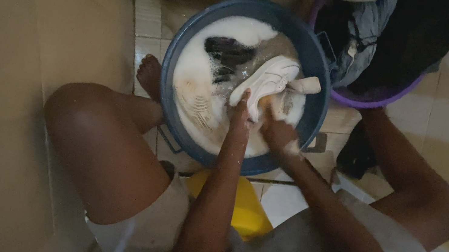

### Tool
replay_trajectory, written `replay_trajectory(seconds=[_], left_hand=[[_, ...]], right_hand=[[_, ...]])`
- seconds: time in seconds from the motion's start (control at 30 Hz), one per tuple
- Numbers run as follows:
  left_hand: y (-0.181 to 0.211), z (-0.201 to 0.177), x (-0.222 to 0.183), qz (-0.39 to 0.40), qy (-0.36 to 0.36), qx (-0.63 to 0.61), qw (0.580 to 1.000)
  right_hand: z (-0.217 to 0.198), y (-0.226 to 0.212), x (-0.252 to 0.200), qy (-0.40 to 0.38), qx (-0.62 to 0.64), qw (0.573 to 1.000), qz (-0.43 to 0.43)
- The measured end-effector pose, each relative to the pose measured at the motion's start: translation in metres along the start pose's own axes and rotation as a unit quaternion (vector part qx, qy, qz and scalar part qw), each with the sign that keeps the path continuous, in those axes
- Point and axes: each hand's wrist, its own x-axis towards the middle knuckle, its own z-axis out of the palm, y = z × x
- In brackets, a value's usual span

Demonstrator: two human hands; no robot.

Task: Hand-washing a white sneaker in a basin of soapy water using a scrubbing brush.

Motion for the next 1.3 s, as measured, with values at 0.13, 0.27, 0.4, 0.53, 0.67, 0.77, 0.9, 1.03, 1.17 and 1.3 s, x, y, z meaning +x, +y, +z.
replay_trajectory(seconds=[0.13, 0.27, 0.4, 0.53, 0.67, 0.77, 0.9, 1.03, 1.17, 1.3], left_hand=[[-0.019, -0.004, 0.021, -0.028, 0.002, -0.061, 0.998], [-0.007, 0.001, 0.026, -0.065, 0.015, 0.024, 0.997], [-0.012, -0.03, 0.026, 0.005, -0.136, 0.206, 0.969], [0.041, -0.005, -0.061, -0.022, -0.107, 0.196, 0.975], [-0.051, -0.052, 0.031, 0.017, -0.049, 0.035, 0.998], [-0.06, -0.058, 0.073, 0.096, -0.092, -0.048, 0.99], [-0.09, -0.007, 0.057, 0.129, 0.041, -0.032, 0.99], [-0.114, -0.019, 0.122, 0.06, 0.072, 0.003, 0.996], [-0.146, -0.014, 0.186, -0.015, 0.093, 0.076, 0.993], [-0.135, -0.049, 0.195, -0.255, -0.295, -0.43, 0.814]], right_hand=[[-0.024, 0.007, -0.014, -0.07, 0.009, 0.993, -0.092], [-0.013, -0.001, 0.007, -0.056, 0.034, 0.998, 0.007], [-0.047, -0.045, -0.067, -0.137, 0.305, 0.94, 0.067], [-0.04, -0.039, -0.036, -0.169, 0.727, 0.618, 0.247], [-0.036, -0.066, -0.033, -0.111, 0.753, 0.586, 0.277], [-0.053, -0.074, -0.064, -0.127, 0.717, 0.61, 0.311], [-0.032, -0.047, -0.009, -0.057, 0.812, 0.496, 0.303], [-0.044, -0.056, -0.035, -0.084, 0.736, 0.61, 0.281], [-0.037, -0.022, 0.024, -0.028, 0.777, 0.588, 0.224], [-0.043, -0.054, -0.014, -0.062, 0.758, 0.608, 0.226]])
